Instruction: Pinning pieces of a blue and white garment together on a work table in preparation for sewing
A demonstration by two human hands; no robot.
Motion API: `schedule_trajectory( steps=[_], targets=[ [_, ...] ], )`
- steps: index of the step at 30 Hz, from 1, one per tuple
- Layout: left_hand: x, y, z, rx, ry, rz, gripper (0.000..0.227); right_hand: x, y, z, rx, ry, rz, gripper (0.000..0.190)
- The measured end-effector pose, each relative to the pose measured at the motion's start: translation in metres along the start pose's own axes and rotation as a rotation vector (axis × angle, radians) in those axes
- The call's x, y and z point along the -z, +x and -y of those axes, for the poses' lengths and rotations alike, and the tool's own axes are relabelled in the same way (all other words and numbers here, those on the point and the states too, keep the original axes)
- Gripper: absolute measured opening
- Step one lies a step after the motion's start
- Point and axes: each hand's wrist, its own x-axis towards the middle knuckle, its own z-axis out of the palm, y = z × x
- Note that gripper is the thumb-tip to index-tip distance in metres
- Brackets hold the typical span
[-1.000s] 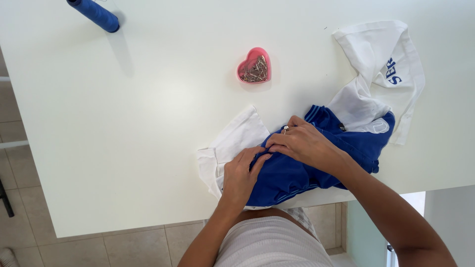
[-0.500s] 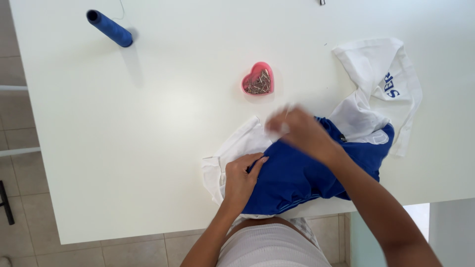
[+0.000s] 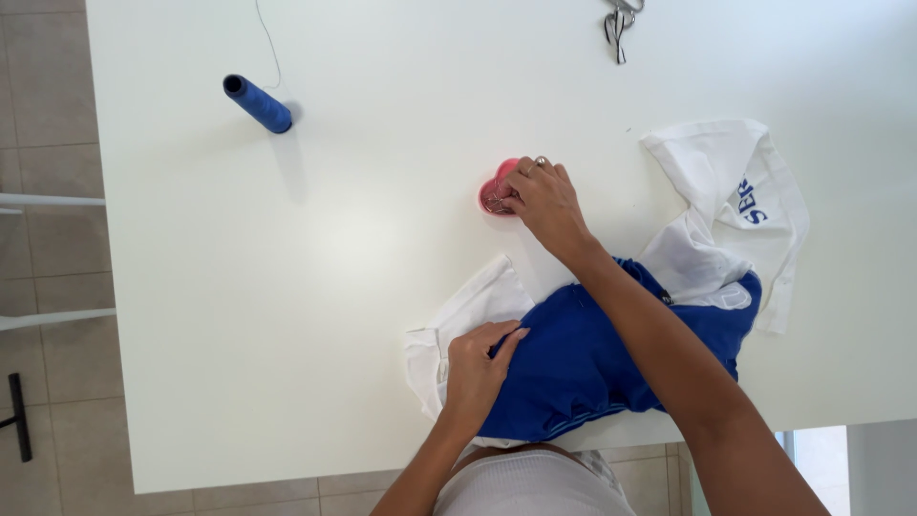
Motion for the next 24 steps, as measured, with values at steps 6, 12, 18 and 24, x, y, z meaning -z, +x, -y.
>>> schedule_trajectory(
  steps=[6,12,18,24],
  targets=[
    [0.002,0.005,-0.007,-0.025,0.005,0.011,0.013,0.02,-0.002,0.012,-0.081,0.1,0.043,0.01],
    [-0.003,0.004,0.005,-0.045,0.018,0.0,0.02,0.051,-0.001,0.038,-0.206,0.383,-0.002,0.008],
    [-0.003,0.003,0.008,-0.052,0.022,-0.001,0.02,0.058,-0.006,0.04,-0.266,0.51,-0.026,0.016],
    [-0.003,0.002,0.007,-0.066,0.026,-0.009,0.02,0.055,-0.009,0.038,-0.294,0.525,-0.073,0.005]
  ],
)
